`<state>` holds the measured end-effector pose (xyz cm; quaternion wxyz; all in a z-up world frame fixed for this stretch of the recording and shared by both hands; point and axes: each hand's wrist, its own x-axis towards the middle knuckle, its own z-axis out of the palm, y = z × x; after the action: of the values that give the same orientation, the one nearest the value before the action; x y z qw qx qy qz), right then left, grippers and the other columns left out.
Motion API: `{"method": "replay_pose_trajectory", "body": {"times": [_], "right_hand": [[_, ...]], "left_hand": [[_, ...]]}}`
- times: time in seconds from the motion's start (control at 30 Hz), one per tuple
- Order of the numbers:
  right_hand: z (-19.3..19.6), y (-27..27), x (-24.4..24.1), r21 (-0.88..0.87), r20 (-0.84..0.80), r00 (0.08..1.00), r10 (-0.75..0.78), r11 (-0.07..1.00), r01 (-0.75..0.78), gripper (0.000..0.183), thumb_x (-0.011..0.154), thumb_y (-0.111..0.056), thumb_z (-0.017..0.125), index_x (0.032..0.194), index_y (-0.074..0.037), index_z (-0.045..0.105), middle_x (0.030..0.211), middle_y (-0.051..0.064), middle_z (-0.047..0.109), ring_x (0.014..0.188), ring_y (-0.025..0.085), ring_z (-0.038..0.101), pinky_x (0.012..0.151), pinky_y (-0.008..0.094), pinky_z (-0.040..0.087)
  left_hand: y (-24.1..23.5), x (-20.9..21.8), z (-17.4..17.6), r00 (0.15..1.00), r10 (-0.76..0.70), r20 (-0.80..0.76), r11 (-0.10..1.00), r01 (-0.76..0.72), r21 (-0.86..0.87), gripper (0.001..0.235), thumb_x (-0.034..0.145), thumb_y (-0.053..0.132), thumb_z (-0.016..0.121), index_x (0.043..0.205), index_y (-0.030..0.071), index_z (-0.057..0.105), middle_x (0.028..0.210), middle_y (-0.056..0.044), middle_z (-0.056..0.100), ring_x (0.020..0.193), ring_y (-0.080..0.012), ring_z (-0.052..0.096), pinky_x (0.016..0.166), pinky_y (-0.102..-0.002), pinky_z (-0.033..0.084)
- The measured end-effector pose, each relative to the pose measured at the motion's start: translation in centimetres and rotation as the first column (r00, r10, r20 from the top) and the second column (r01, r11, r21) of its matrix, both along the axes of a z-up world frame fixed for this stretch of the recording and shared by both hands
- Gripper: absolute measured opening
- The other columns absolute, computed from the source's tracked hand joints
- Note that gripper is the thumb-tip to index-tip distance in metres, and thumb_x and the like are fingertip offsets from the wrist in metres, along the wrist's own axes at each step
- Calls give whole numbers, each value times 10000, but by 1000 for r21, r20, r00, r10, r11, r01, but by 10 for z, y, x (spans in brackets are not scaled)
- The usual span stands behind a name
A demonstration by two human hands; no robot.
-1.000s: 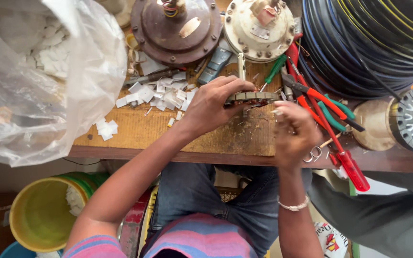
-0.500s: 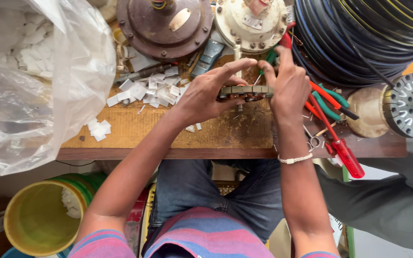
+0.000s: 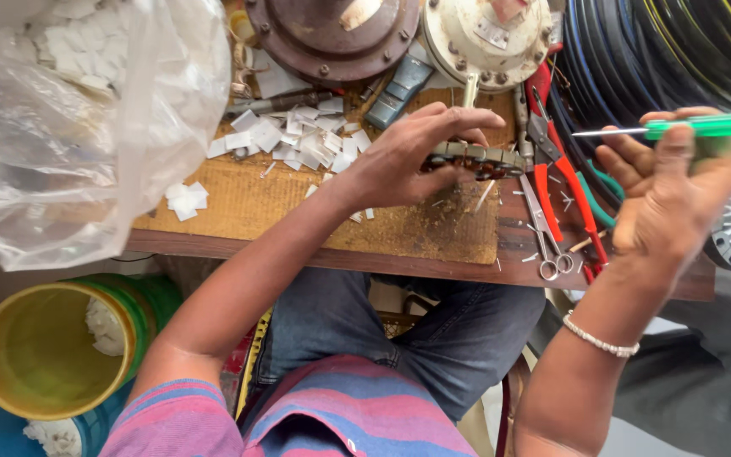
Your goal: The person assembles a circular electrical component by inserting small white insulating pieces into slots around a central hub. They use a screwdriver to adjust the internal copper windings and scissors to trim the insulating material. The work is performed at a cluttered workbench with various tools and motor parts visible.
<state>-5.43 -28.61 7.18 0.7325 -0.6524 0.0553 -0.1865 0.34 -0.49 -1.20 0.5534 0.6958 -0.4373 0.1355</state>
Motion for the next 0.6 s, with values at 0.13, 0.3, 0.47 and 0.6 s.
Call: {"method": "replay_pose_trajectory", "body": {"times": [0.13, 0.3, 0.47, 0.6], "right_hand": [[15, 21, -32, -89, 190, 973, 132, 989, -117, 331, 1165, -212, 705, 1290, -22, 465, 1075, 202, 683, 946, 343, 773, 853, 436, 645], [14, 68, -40, -346, 247, 937, 246, 926, -152, 308, 1147, -208, 708, 1220, -12, 483, 1057, 210, 723, 957, 286, 779, 821, 365, 648], [14, 90, -34, -435, 199, 949, 245, 889, -138, 278, 1130, -133, 708, 1212, 27, 495, 1102, 198, 717, 1043, 232, 763, 907, 299, 661], [14, 95, -32, -491, 149, 957, 249, 858, -147, 281, 1117, -127, 698, 1247, 31, 505, 1170, 188, 710, 1057, 212, 750, 892, 290, 660]], "left_hand": [[-5, 3, -5, 999, 27, -22, 999, -26, 22, 705, 965, 198, 826, 1523, 265, 401, 1236, 12, 754, 1186, -213, 705, 1089, -385, 554], [3, -3, 4, 997, 31, -73, 999, -29, 29, 748, 938, 210, 831, 1533, 230, 379, 1235, 5, 762, 1258, -247, 683, 1116, -415, 530], [-2, -4, 14, 993, 96, -64, 980, -83, 181, 532, 895, 254, 865, 1350, 233, 590, 1024, 15, 743, 909, -202, 683, 857, -372, 566], [0, -5, 18, 997, 76, -32, 993, -73, 93, 448, 907, 246, 830, 1298, 180, 622, 1010, -16, 715, 883, -208, 653, 799, -376, 539]]}}
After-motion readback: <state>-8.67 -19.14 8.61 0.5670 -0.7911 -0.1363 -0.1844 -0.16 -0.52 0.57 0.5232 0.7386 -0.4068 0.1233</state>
